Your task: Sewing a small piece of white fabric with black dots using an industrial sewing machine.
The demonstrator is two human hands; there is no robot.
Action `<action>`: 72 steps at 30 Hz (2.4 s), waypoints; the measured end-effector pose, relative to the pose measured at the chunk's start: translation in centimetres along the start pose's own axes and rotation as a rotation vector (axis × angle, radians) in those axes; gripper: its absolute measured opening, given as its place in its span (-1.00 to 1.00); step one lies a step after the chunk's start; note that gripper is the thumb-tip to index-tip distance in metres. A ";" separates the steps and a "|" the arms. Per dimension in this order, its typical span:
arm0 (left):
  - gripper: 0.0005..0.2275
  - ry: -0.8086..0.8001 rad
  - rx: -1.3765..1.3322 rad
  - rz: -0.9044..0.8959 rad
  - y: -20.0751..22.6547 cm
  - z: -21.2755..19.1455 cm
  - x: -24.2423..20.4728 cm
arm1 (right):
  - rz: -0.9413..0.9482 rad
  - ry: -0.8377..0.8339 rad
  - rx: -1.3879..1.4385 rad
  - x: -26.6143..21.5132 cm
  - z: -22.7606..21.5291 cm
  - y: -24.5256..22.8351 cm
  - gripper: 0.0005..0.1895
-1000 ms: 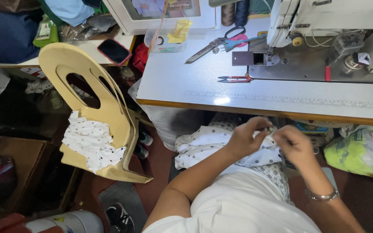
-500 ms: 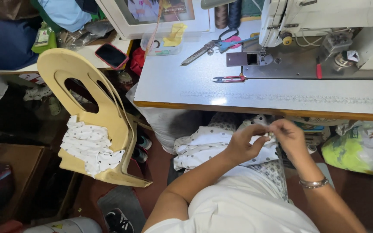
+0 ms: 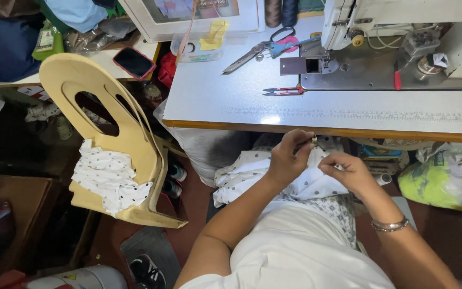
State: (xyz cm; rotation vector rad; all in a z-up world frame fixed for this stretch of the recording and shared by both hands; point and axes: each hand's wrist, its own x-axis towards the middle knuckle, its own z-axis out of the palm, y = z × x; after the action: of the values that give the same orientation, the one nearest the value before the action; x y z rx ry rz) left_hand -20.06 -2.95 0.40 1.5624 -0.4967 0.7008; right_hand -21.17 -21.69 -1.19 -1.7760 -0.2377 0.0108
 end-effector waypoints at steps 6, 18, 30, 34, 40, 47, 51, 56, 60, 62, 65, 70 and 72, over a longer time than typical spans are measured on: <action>-0.78 -0.130 0.041 0.043 1.0 1.6 -2.5 | -0.023 0.139 0.034 1.2 -0.9 -0.8 -0.91; -0.77 -0.107 -0.069 -0.010 1.9 1.1 -2.2 | 0.041 0.116 -0.022 0.5 -1.1 -0.1 -0.95; -0.80 -0.068 -0.049 0.036 2.7 0.7 -2.1 | 0.002 0.130 -0.041 -0.6 -0.6 -1.1 -0.96; -0.80 -0.079 0.130 0.093 2.3 -0.5 -0.6 | -0.210 -0.045 -0.195 -1.8 -0.1 -2.3 -0.97; -0.77 -0.045 -0.044 0.021 2.9 1.4 -2.7 | -0.085 0.058 -0.016 -1.0 -0.9 -0.1 -0.96; -0.76 -0.153 -0.047 0.068 0.8 1.3 -3.6 | -0.116 0.066 -0.108 -0.2 -1.9 -1.0 -0.96; -0.76 -0.022 0.012 0.076 2.0 0.3 -1.9 | -0.046 -0.029 -0.041 -1.0 -0.5 -0.9 -0.94; -0.75 -0.138 0.095 0.019 1.8 0.4 -2.4 | -0.057 -0.044 -0.123 -0.8 -1.3 -3.2 -0.96; -0.75 -0.066 -0.140 -0.027 3.9 0.5 -2.1 | 0.002 0.018 -0.071 -1.1 -0.8 -1.0 -0.94; -0.71 -0.003 -0.129 -0.016 3.6 -0.1 -1.0 | -0.036 -0.041 -0.098 -1.5 -0.5 -1.8 -0.94; -0.78 -0.074 0.047 -0.003 2.3 -0.2 -1.9 | -0.107 -0.053 -0.207 -1.7 -1.1 -3.6 -0.97; -0.77 -0.103 -0.050 0.026 3.1 1.4 -3.0 | -0.013 0.047 -0.158 -1.3 -1.5 1.2 -0.93; -0.77 -0.070 -0.018 0.024 2.3 0.6 -1.8 | -0.057 -0.020 -0.173 -2.3 -0.7 0.2 -0.95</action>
State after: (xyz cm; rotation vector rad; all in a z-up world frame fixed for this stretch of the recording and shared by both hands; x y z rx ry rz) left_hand -22.87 -3.95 0.78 1.5703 -0.5730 0.6597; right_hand -23.30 -22.80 -1.51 -1.9412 -0.3112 -0.0340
